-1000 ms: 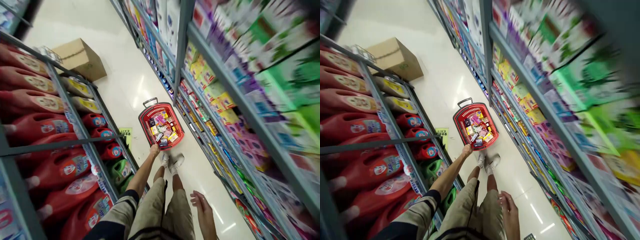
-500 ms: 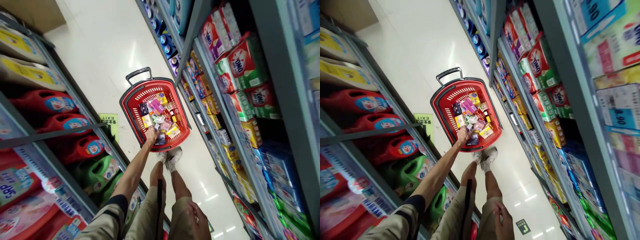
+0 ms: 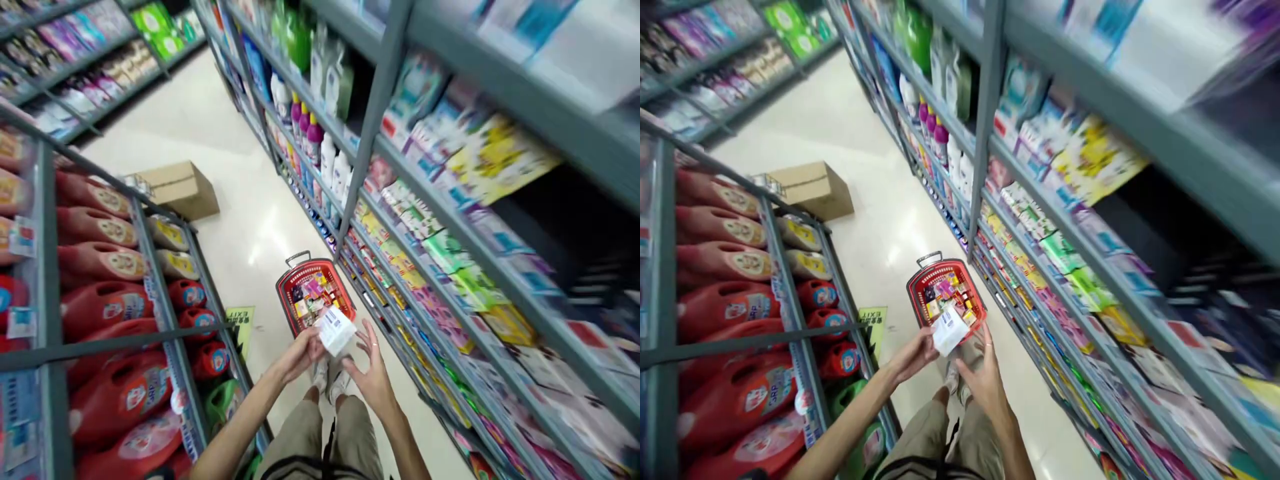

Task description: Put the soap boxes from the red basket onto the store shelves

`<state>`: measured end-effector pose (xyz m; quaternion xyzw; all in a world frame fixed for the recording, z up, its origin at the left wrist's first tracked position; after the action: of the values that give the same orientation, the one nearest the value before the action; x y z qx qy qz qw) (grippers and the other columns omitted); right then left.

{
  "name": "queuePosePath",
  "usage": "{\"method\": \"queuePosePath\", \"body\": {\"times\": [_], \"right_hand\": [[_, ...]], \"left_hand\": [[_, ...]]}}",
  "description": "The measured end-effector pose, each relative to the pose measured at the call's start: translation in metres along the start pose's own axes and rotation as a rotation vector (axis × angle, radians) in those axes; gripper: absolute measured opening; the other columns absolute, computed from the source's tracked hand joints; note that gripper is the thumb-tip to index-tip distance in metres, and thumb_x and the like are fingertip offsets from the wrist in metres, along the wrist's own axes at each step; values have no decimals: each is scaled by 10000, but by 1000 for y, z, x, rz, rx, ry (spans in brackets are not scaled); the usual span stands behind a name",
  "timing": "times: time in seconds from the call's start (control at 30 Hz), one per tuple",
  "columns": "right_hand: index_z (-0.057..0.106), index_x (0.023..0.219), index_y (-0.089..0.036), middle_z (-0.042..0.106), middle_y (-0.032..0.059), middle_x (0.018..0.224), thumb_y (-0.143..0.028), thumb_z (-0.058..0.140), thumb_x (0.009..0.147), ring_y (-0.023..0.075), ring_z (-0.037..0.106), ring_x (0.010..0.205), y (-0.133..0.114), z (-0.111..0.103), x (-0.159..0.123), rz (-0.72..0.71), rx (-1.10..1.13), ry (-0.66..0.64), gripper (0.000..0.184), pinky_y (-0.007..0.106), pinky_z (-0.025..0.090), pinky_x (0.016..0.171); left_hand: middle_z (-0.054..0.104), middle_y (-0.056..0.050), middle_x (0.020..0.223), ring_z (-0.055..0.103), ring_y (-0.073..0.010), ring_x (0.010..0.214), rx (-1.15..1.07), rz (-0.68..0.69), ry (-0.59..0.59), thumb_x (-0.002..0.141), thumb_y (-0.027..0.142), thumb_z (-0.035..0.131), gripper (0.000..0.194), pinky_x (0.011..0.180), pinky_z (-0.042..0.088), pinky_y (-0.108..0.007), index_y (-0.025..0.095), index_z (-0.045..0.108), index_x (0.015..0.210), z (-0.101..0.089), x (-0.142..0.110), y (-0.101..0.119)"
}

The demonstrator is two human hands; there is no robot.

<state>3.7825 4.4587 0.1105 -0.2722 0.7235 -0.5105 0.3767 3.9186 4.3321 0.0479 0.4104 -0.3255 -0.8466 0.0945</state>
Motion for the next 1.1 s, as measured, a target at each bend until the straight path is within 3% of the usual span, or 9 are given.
{"method": "queuePosePath", "body": {"times": [0.1,0.2,0.27,0.4,0.63,0.73,0.87,0.97,1.1], "right_hand": [[491,1542,-327,605,83,1523,-289,826,820,286,528,1462,-89,-14,-20,-176,-39,-49,797,540,361,1276],[600,1410,-297,734,71,1302,-328,792,864,268,698,1218,-132,-27,-48,-167,76,-55,580,467,537,1119],[580,1393,-279,771,54,1144,-376,801,863,244,751,1034,-145,-41,-66,-144,195,26,582,397,620,936],[584,1281,-256,773,39,1042,-401,820,854,222,751,960,-168,-74,-102,-196,256,210,510,315,612,813],[563,1232,-254,767,74,1181,-451,749,923,231,752,1016,-207,-108,-168,-294,380,304,411,311,606,809],[405,1424,-306,689,86,1391,-425,786,896,240,722,1163,-207,-111,-205,-329,605,374,662,362,602,946],[290,1552,-334,618,90,1491,-396,810,876,235,658,1292,-195,-119,-257,-380,751,492,855,403,539,1099],[407,1461,-287,669,97,1419,-435,787,895,232,689,1230,-192,-132,-294,-423,724,561,698,385,562,1057],[534,1276,-256,735,91,1270,-470,728,946,241,732,1117,-199,-149,-335,-464,625,537,438,369,603,955]], "left_hand": [[569,-6,621,244,-16,410,-186,-226,-241,871,521,721,375,417,232,-170,146,723,869,61,-64,10],[633,-55,651,329,-35,395,-114,-404,-483,910,679,640,545,395,240,-177,149,753,856,107,-116,6],[708,-112,722,496,-91,434,83,-350,-548,866,825,570,702,419,360,-216,150,763,875,122,-133,10],[776,-156,1027,717,-210,774,233,102,-333,752,837,700,728,611,561,-291,192,731,1089,137,-145,64],[756,-133,1132,710,-194,837,310,458,-380,859,557,790,575,728,564,-293,155,662,1249,213,-218,118],[730,-127,1194,714,-212,951,386,543,-424,865,535,789,622,800,570,-297,164,599,1327,243,-251,115],[743,-80,1108,705,-172,821,646,436,-545,805,400,873,545,698,563,-265,186,591,1219,278,-288,84],[761,-71,1080,716,-167,839,730,433,-569,833,374,850,436,765,582,-278,176,608,1137,295,-319,75],[777,-113,1137,750,-205,894,699,449,-550,840,410,846,610,820,609,-321,158,554,1312,311,-354,73]]}}
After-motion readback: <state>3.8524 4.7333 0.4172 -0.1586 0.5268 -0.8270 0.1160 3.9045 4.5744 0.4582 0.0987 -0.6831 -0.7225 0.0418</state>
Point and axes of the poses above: each hand's wrist, its own x-axis towards the middle knuckle, its own z-axis out of the palm, y = z × x, the point moved 9 cm from there along x, towards the middle knuckle
